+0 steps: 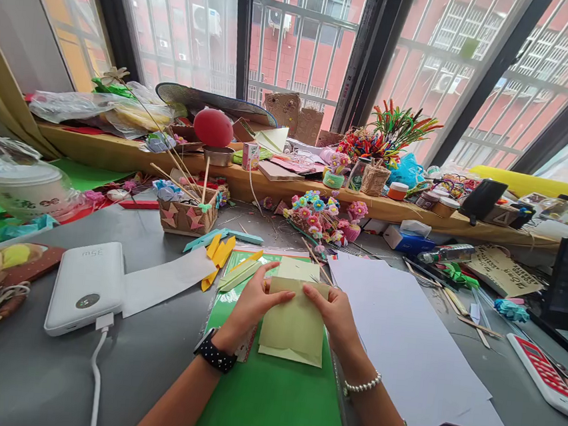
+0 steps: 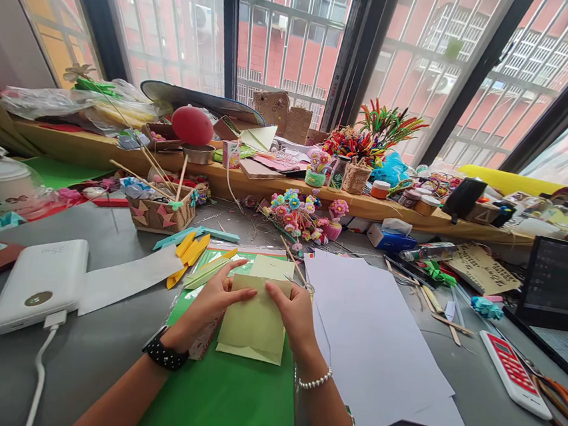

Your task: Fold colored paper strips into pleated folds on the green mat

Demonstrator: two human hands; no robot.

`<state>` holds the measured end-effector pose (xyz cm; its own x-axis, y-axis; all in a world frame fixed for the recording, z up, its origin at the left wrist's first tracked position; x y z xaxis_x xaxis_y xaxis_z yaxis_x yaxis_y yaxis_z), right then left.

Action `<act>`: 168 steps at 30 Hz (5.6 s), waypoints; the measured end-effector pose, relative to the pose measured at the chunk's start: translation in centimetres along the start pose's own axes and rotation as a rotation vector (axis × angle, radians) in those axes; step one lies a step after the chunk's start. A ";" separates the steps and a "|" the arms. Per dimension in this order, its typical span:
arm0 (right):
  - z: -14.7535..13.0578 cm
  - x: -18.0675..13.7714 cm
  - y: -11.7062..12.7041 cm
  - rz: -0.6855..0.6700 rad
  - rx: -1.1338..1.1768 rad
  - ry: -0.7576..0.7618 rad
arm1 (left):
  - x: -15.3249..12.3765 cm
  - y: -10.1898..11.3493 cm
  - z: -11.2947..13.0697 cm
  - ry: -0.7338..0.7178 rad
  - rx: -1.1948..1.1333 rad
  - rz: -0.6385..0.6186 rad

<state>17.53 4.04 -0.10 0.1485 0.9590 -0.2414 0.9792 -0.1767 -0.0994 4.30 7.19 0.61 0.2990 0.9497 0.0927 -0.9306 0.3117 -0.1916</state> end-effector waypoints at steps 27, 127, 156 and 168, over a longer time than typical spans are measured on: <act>0.1 0.1 -0.4 -0.054 0.095 -0.037 | 0.0 0.4 0.0 -0.019 -0.039 0.061; 0.4 -0.5 -1.7 -0.137 0.341 -0.119 | -0.8 -0.4 1.3 -0.112 -0.117 0.088; -0.2 -0.6 -0.6 -0.056 0.226 -0.045 | -0.5 -0.7 0.9 -0.067 -0.162 0.033; -0.6 -0.7 -0.7 -0.094 0.100 -0.057 | -0.4 -0.5 0.7 -0.030 -0.132 0.025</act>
<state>16.81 3.65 0.71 0.0465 0.9587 -0.2806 0.9694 -0.1111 -0.2191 4.46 6.60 1.36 0.2676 0.9566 0.1153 -0.9014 0.2908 -0.3209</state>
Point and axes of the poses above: each hand's wrist, its own x-axis towards the middle knuckle, its own y-axis out of the back of the hand, z = x × y, the point moved 8 cm from there along x, towards the middle knuckle, and after that the axes turned 11 degrees about -y, right-handed, at the moved point
